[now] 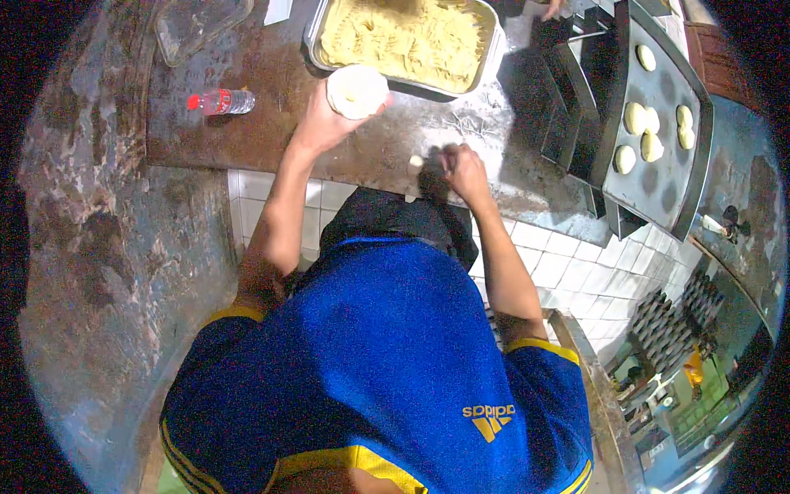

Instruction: The person fills dough pieces with filling from a pan, shapes and seals them into round rolls, and places them onto metal baking trays by hand.

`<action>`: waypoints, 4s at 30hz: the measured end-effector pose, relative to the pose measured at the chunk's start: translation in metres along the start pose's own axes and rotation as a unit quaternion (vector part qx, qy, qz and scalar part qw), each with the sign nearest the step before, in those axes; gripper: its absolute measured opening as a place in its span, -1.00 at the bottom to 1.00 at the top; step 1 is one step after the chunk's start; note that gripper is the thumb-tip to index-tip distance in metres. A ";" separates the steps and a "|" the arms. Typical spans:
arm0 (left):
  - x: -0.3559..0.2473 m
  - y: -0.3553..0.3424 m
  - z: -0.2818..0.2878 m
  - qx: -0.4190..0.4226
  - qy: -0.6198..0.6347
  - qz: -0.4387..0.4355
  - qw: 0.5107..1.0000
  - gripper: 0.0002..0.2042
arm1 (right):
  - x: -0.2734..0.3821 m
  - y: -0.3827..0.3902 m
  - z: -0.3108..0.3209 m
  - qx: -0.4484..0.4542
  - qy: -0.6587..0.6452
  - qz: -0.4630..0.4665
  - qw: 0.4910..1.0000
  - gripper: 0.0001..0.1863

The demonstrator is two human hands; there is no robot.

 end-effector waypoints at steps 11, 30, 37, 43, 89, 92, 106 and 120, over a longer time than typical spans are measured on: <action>-0.038 -0.006 -0.022 0.171 -0.033 -0.060 0.983 -0.47 | 0.284 -0.037 0.148 0.053 -0.114 0.241 0.962 -0.30; -0.075 0.012 -0.003 0.087 0.330 0.059 0.938 -0.64 | 0.345 -0.021 0.168 -0.007 -0.009 0.348 0.937 -0.22; -0.083 0.024 0.000 0.156 0.446 0.081 0.878 -0.63 | 0.344 -0.015 0.187 -0.050 -0.077 0.326 0.941 -0.72; -0.098 0.019 0.004 0.018 0.327 0.017 0.945 -0.70 | 0.338 -0.008 0.194 -0.057 -0.141 0.293 0.944 -0.42; -0.360 -0.114 -0.453 0.143 0.049 -0.228 0.962 -0.31 | -0.020 0.146 0.557 -0.160 -0.333 0.094 0.924 -0.46; -0.358 -0.128 -0.517 0.202 0.063 -0.226 0.951 -0.34 | -0.055 0.146 0.569 -0.147 -0.196 0.046 0.968 -0.38; -0.309 -0.159 -0.556 0.268 0.043 -0.112 0.956 -0.20 | -0.226 0.123 0.590 -0.119 0.150 0.036 0.981 -0.34; -0.242 -0.195 -0.489 0.176 0.140 -0.075 0.971 -0.56 | -0.101 0.070 0.527 0.009 0.206 0.282 0.937 -0.46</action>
Point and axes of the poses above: each hand's wrist, its own y-axis away from the middle knuckle, its own z-axis out of the back of the hand, x = y × z, the point moved 8 cm from there along -y, towards the middle knuckle, and after that the axes turned 8 degrees about -y, right-handed, at the moved point
